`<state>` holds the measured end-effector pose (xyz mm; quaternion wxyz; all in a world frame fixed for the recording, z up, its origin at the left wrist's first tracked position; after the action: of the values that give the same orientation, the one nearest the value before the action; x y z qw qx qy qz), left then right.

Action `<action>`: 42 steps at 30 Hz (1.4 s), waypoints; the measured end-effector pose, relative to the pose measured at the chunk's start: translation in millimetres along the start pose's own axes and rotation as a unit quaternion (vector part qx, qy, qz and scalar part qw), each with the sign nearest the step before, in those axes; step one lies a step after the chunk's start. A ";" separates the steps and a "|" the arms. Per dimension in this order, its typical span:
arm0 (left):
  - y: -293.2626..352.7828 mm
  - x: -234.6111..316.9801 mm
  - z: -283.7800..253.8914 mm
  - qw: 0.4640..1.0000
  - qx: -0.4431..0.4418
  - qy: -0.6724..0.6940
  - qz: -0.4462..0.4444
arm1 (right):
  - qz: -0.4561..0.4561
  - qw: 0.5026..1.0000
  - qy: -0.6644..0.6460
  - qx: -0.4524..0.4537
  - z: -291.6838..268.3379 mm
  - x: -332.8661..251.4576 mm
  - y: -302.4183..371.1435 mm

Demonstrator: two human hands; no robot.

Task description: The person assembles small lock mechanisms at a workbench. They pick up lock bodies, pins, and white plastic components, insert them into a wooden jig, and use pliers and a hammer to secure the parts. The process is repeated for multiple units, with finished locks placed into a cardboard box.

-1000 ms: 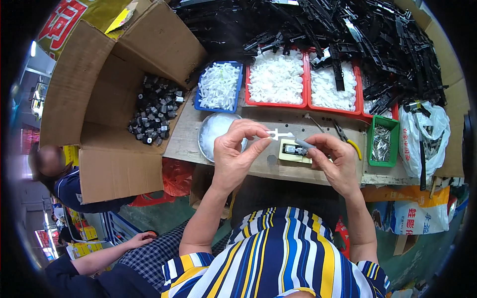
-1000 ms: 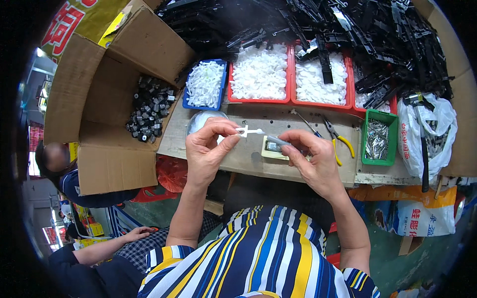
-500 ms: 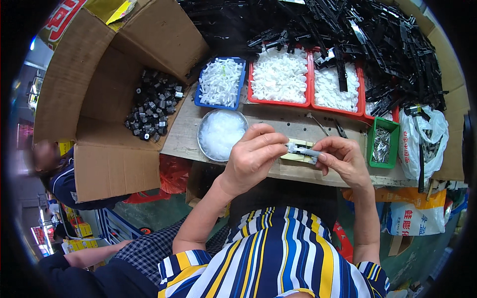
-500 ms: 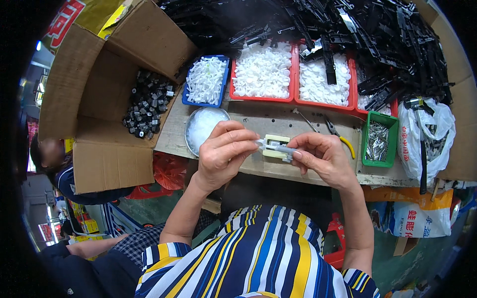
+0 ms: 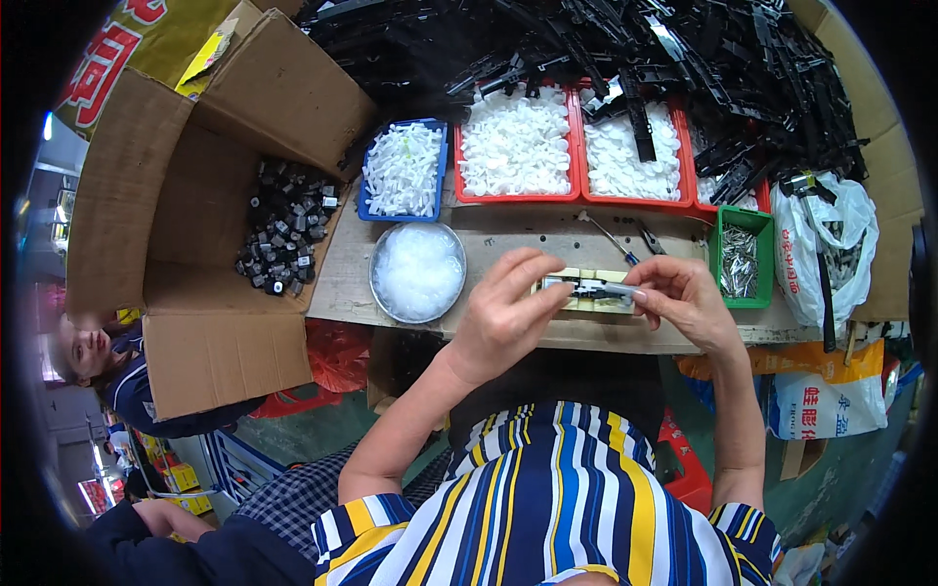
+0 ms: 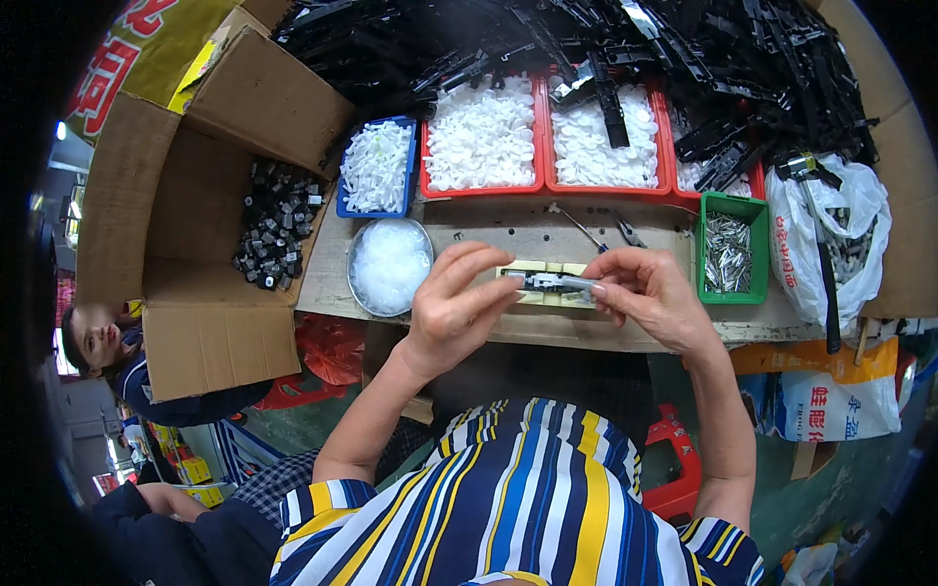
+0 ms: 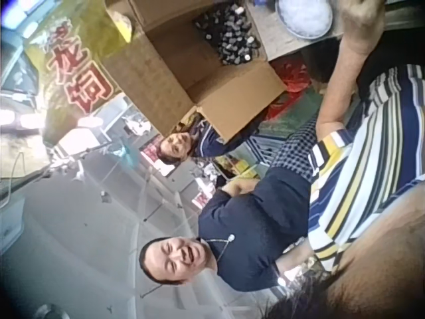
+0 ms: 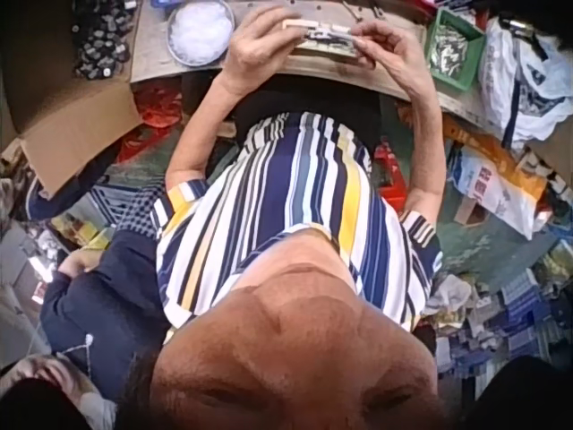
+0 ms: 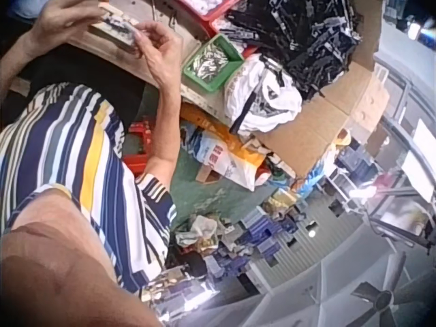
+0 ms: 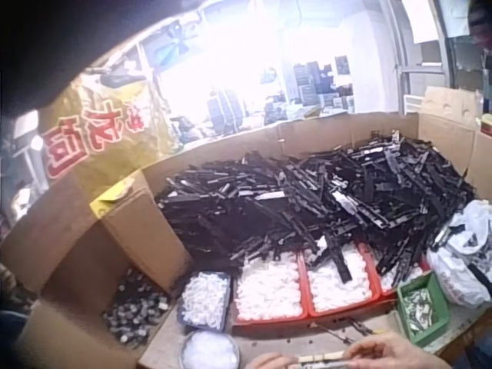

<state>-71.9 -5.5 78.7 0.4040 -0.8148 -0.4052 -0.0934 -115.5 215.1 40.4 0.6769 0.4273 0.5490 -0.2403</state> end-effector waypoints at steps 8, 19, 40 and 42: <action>9.3 -18.0 50.4 0.989 -0.031 0.073 -0.127 | 0.043 0.995 0.085 0.018 -17.4 14.2 0.8; 10.5 -22.1 65.5 0.983 -0.039 0.081 -0.163 | 0.079 0.993 0.085 0.000 -9.9 24.8 -14.6; 6.4 -14.3 64.5 0.988 -0.083 0.045 -0.119 | -0.089 0.934 0.346 0.033 -28.0 -2.0 -16.0; 6.5 -14.2 63.0 0.988 -0.082 0.050 -0.119 | -0.111 0.931 0.334 0.096 -36.9 -25.3 -24.1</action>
<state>-87.4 30.2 26.8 0.3417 -0.7854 -0.4697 -0.2142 -161.7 230.0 55.6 0.3795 0.4819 0.7616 -0.2089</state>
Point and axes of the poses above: each hand's wrist, its own y-axis away from the middle knuckle, its own z-axis out of the palm, x = y × z, the point moved 5 cm from there along -y, towards the middle knuckle
